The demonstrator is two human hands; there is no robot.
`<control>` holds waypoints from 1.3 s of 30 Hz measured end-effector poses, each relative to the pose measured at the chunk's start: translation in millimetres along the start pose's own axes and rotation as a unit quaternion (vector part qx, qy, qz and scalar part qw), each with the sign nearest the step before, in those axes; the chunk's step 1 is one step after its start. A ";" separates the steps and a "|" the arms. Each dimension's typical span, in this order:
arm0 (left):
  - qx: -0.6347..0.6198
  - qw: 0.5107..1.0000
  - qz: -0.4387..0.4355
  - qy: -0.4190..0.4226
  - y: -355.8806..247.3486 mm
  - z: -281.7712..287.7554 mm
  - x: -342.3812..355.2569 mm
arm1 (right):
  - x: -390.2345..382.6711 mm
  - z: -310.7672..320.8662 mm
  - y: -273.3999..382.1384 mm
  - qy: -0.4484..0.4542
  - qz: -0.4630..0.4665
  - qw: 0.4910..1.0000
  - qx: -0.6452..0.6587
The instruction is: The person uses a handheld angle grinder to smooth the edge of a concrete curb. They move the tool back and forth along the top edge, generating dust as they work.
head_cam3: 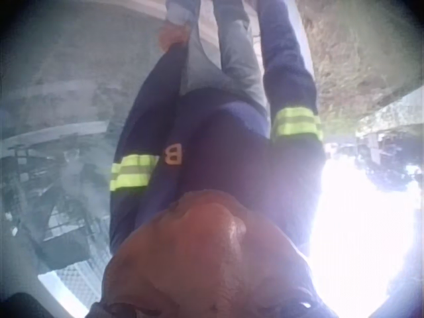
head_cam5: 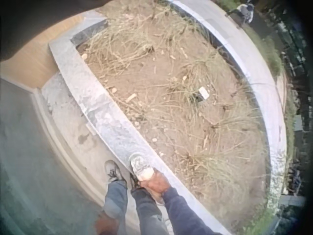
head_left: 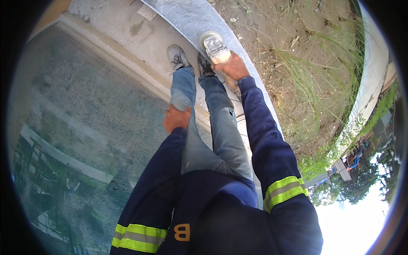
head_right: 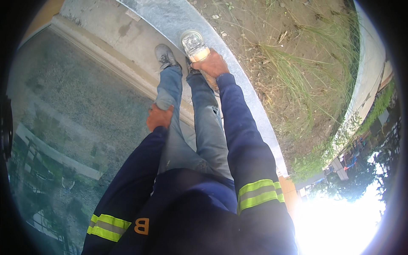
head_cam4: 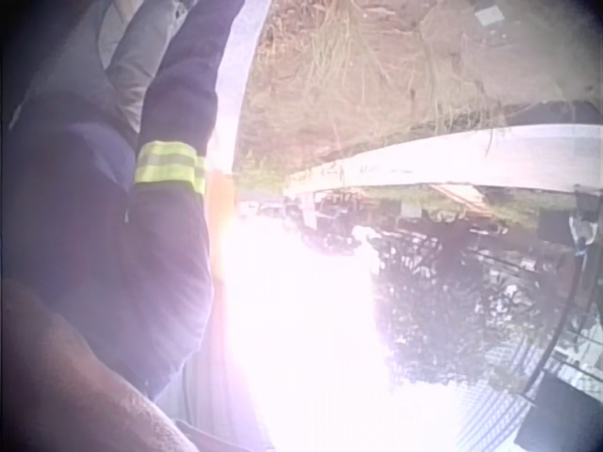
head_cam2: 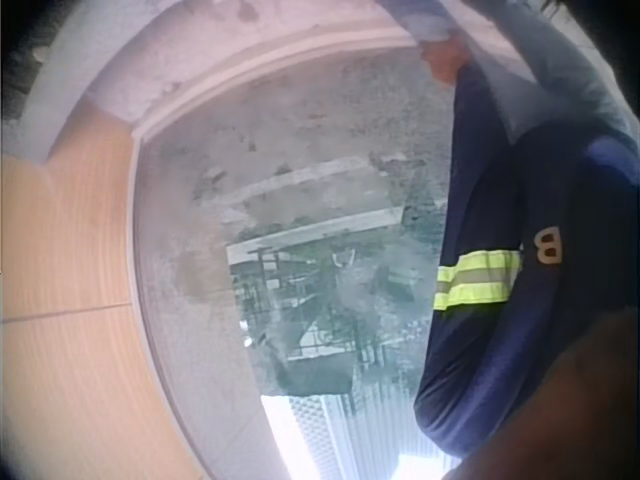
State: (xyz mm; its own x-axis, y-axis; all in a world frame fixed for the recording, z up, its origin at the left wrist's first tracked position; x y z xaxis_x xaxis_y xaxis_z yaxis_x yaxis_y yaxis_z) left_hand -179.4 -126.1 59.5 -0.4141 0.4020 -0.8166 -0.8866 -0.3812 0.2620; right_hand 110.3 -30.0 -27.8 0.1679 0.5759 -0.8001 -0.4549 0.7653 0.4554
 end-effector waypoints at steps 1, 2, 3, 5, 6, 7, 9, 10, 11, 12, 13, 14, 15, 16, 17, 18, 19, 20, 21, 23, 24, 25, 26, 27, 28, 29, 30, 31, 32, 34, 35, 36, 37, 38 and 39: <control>-0.002 1.000 0.001 0.006 2.3 -1.6 2.6 | -0.6 0.4 -1.8 0.000 0.015 0.999 0.034; -0.003 1.000 0.002 0.013 4.2 -3.8 3.8 | -1.4 2.3 4.5 0.005 0.007 1.000 0.021; -0.002 1.000 0.004 0.007 5.7 -2.3 2.2 | -1.8 6.4 18.0 0.013 0.001 1.000 0.010; 0.001 1.000 -0.001 -0.005 3.2 2.5 -0.8 | 0.6 5.2 27.7 0.019 0.005 1.000 -0.016; -0.001 1.000 -0.008 -0.007 -0.1 2.4 -0.7 | 4.4 2.3 21.5 0.022 0.003 1.000 -0.016; -0.004 1.000 -0.016 -0.010 -2.2 1.0 -1.0 | 6.6 -1.2 14.9 0.025 0.002 1.000 -0.016; -0.008 1.000 -0.020 -0.017 0.4 3.5 1.4 | 4.5 -7.9 14.1 0.028 -0.005 0.999 -0.026; -0.010 1.000 -0.021 -0.019 1.6 4.9 2.4 | 0.1 -7.7 11.1 0.019 -0.013 0.999 -0.024; -0.013 0.999 -0.021 -0.020 3.3 5.0 3.1 | -5.0 -6.1 6.0 0.012 -0.021 0.999 -0.023; -0.012 1.000 -0.018 -0.011 3.9 5.4 4.0 | -7.8 -3.6 -1.3 0.004 -0.029 0.999 -0.021; -0.011 1.000 -0.015 -0.002 4.2 6.0 4.8 | -8.9 -0.1 -7.4 -0.010 -0.024 1.000 -0.004; -0.009 1.000 -0.012 0.008 4.5 5.9 6.0 | -6.9 7.9 -7.0 -0.012 -0.004 1.000 0.024; -0.011 1.000 -0.013 0.003 5.9 6.2 6.2 | -4.3 15.8 -4.6 -0.013 0.016 0.998 0.052; -0.012 1.000 -0.014 -0.002 7.3 6.4 6.3 | -1.4 21.5 -1.4 -0.014 0.036 0.996 0.081; -0.015 1.000 -0.020 -0.005 5.3 5.9 5.3 | 8.1 28.5 -4.3 -0.023 0.031 0.995 0.092; -0.021 1.000 -0.018 -0.002 6.2 5.4 5.1 | 16.5 32.7 6.2 -0.023 0.040 0.995 0.094; -0.028 0.999 -0.016 0.000 8.7 4.9 5.8 | 26.0 36.6 17.7 -0.023 0.049 0.994 0.096; -0.035 0.999 -0.013 0.000 11.4 5.7 6.8 | 31.9 37.7 32.7 -0.021 0.061 0.993 0.099; -0.034 0.999 -0.010 0.002 11.0 6.0 7.5 | 34.7 36.7 43.7 -0.022 0.093 0.986 0.135; -0.030 0.999 -0.010 0.009 8.3 6.4 7.5 | 52.3 26.0 44.8 -0.033 0.071 0.995 0.056; -0.035 0.999 -0.018 0.007 6.4 6.3 7.4 | 59.0 19.9 41.4 -0.040 0.059 0.997 0.016; -0.040 0.999 -0.026 0.006 4.7 5.8 6.9 | 58.5 12.2 37.3 -0.037 0.094 0.994 0.036; -0.042 0.999 -0.016 -0.003 12.5 7.7 8.7 | 46.7 -0.5 56.6 -0.011 0.052 0.999 -0.003; -0.042 0.999 -0.017 -0.001 11.6 9.7 8.1 | 37.9 -6.7 53.8 -0.012 0.035 0.999 -0.013; -0.040 0.999 -0.019 0.001 10.3 12.5 7.5 | 29.2 -10.9 50.1 -0.013 0.017 1.000 -0.021; -0.038 0.999 -0.020 0.003 10.0 14.2 7.0 | 20.1 -13.9 40.2 -0.019 0.011 1.000 -0.013; -0.036 0.999 -0.021 0.002 9.4 14.6 7.1 | 11.8 -14.3 29.6 -0.026 0.007 1.000 -0.005; -0.033 0.999 -0.022 0.002 8.6 14.7 7.2 | 7.0 -11.7 19.5 -0.032 0.002 0.999 0.004; -0.030 0.999 -0.021 0.002 8.6 14.4 7.6 | 2.3 -5.6 16.1 -0.038 0.003 0.999 0.021; -0.025 1.000 -0.018 0.002 9.4 15.3 8.2 | -5.3 9.4 7.7 -0.047 0.004 0.997 0.058; -0.023 0.999 -0.023 0.005 6.0 14.9 7.1 | 0.4 18.1 -6.3 -0.068 -0.002 0.997 0.046; -0.020 1.000 -0.017 0.003 9.9 14.0 8.2 | 2.9 20.5 5.9 -0.052 0.004 0.997 0.061; -0.018 1.000 -0.011 0.000 15.2 12.1 10.3 | 6.6 25.0 18.1 -0.035 0.009 0.996 0.077; -0.016 1.000 -0.008 -0.001 16.9 10.9 11.5 | 9.8 31.1 29.6 -0.022 0.013 0.995 0.091; -0.017 1.000 -0.013 -0.003 15.1 12.0 12.2 | 18.5 34.9 35.9 -0.029 0.018 0.997 0.072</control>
State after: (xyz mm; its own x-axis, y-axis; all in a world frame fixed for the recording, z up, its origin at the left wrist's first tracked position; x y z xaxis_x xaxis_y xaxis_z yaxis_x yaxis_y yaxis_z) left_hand -200.3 -117.0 59.6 -0.3925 0.4173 -0.8196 -0.8895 -0.3990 0.2228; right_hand 127.6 18.2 -12.6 0.2052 0.6165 -0.7602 -0.3316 0.7745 0.5386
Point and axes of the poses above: each hand's wrist, its own x-axis towards the middle knuckle, its own z-axis out of the back of the hand, y = z × x, the point moved 3 cm from there along x, towards the middle knuckle, and after that the axes turned 1 degree about -y, right-handed, at the moved point
